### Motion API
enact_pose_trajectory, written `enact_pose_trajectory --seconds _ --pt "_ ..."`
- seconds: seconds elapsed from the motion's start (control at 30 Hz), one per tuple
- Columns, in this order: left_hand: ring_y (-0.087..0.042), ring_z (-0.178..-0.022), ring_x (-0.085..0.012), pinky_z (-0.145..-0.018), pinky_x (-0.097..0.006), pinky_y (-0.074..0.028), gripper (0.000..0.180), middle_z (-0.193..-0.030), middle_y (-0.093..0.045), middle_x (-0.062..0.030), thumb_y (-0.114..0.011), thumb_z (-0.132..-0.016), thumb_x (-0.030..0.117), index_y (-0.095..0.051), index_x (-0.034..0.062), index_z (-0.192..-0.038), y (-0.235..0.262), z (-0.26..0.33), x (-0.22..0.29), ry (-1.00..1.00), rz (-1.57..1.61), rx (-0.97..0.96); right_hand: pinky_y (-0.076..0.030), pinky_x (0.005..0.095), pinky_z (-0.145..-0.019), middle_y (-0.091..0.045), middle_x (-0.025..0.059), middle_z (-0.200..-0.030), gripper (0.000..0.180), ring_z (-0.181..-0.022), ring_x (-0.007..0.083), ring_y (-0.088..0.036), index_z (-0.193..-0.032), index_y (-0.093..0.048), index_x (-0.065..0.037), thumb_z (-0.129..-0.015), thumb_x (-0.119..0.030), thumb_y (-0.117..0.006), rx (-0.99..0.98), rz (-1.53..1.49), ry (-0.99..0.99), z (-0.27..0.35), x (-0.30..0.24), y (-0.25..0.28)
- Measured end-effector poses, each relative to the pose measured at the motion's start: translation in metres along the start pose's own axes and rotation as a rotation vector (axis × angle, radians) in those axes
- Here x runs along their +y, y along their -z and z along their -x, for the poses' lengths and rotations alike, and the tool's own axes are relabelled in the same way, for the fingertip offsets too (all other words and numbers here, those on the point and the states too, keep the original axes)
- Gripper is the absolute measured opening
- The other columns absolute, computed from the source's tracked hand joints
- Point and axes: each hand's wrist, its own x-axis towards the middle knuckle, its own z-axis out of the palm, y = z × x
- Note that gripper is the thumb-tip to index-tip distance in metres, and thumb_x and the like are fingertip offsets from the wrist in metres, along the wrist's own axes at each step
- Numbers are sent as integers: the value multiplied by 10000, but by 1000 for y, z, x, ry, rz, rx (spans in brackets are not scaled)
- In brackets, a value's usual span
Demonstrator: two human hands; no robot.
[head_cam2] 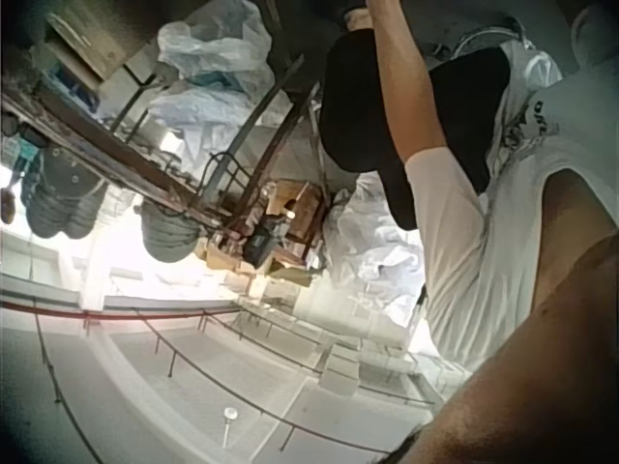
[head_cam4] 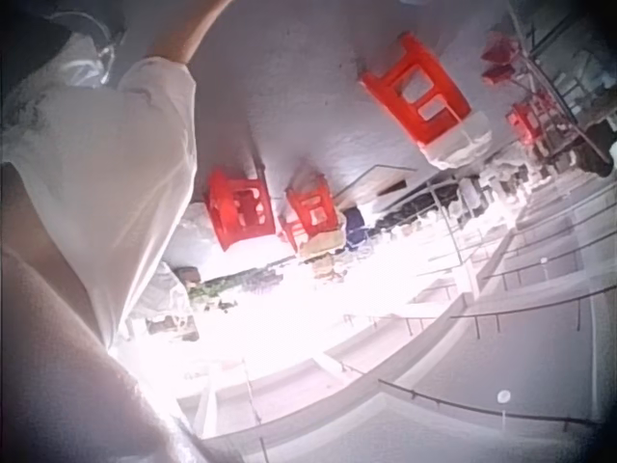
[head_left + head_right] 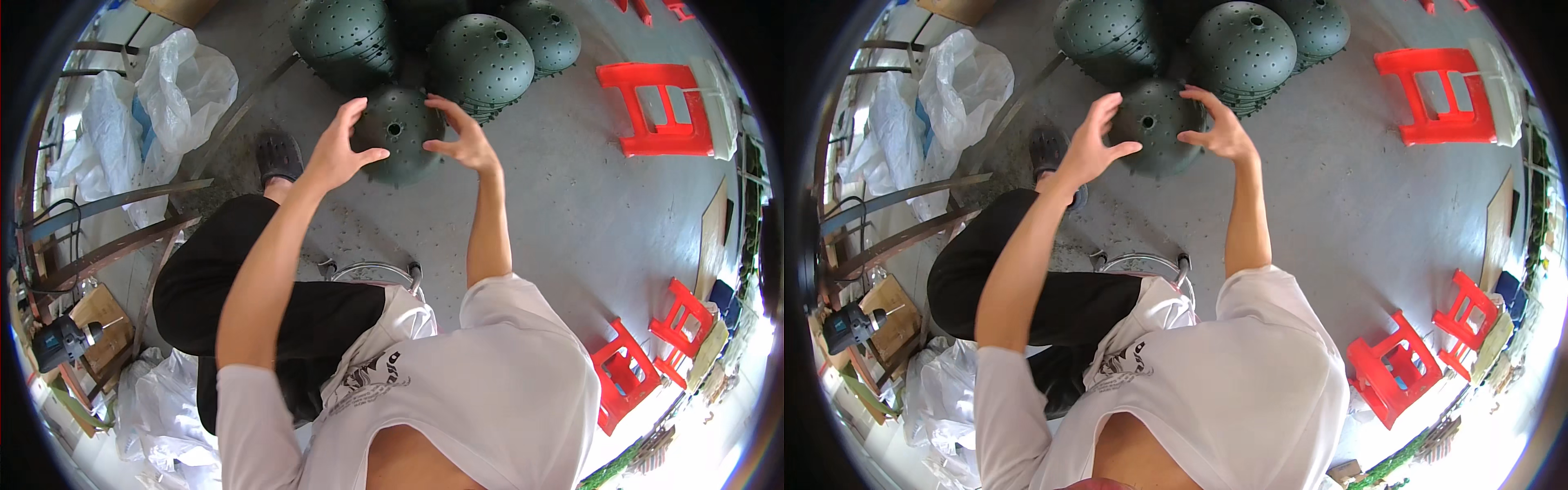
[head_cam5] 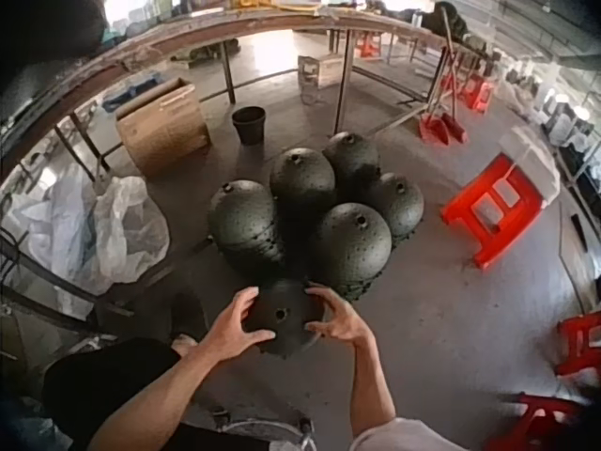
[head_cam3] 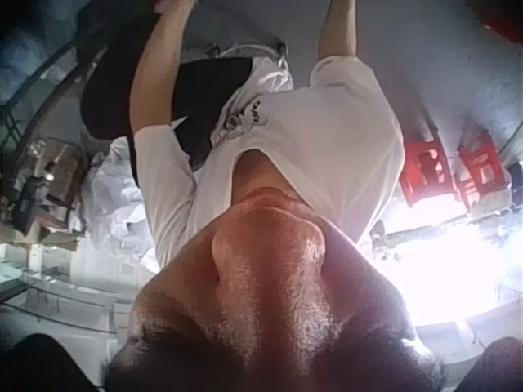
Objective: The recorder is inspecting and rotating a green spherical plastic/foam part, checking the holes and surface.
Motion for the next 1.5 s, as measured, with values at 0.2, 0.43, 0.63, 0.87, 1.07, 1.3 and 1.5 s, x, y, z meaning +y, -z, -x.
enact_pose_trajectory --seconds 0.2,0.43,0.63,0.87,1.07,1.3,1.5 --pt "-303 -1500 -395 -1208 -439 -325 928 -1609 -306 -256 -867 -752 192 -360 61 -1519 -52 25 -35 -30 -215 94 -395 492 -1129 -501 160 -1505 691 -1403 329 -467 -1394 -587 -104 -772 -241 -855 215 115 -243 21 49 -13" --pt "-637 -1053 -389 -901 -473 -511 340 -1098 -683 -203 -763 -803 221 -684 12 -1059 -46 16 -1 -36 -256 232 -382 472 -1140 -471 224 -1514 679 -1397 393 -452 -1405 -568 -67 -810 -231 -851 374 477 59 19 -5 -43" --pt "-675 -789 -416 -683 -493 -526 162 -816 -702 -183 -626 -944 198 -682 45 -942 9 30 88 -77 -256 240 -358 502 -1155 -416 233 -1547 712 -1434 422 -386 -1450 -518 -111 -827 -264 -827 230 572 108 0 8 -79" --pt "-691 -911 -360 -761 -437 -540 159 -963 -725 -134 -597 -1003 195 -664 63 -1061 126 160 190 -156 -342 271 -420 457 -1101 -498 241 -1468 394 -1362 381 -487 -1227 -663 -47 -894 -227 -773 263 576 112 13 -36 -68" --pt "-673 -1005 -375 -835 -451 -535 233 -1095 -691 -146 -582 -1008 169 -591 92 -1228 215 297 152 105 -580 349 -532 361 -911 -605 175 -1371 267 -1098 280 -655 -1203 -680 -31 -954 -128 -686 12 277 -153 15 -50 -99" --pt "-588 -1209 -415 -1008 -481 -486 597 -1334 -571 -212 -673 -947 345 -472 86 -1446 285 401 93 644 -819 -44 -508 346 -915 -670 133 -1228 359 -1092 263 -650 -1262 -632 -35 -927 -134 -714 -266 367 426 -60 -301 -216" --pt "-583 -1226 -414 -1027 -481 -474 697 -1277 -612 -249 -673 -939 425 -443 35 -1468 307 435 57 729 -629 50 -527 380 -914 -729 152 -1082 444 -996 260 -697 -1173 -684 -7 -898 -344 -773 -402 289 951 -178 -512 -374"
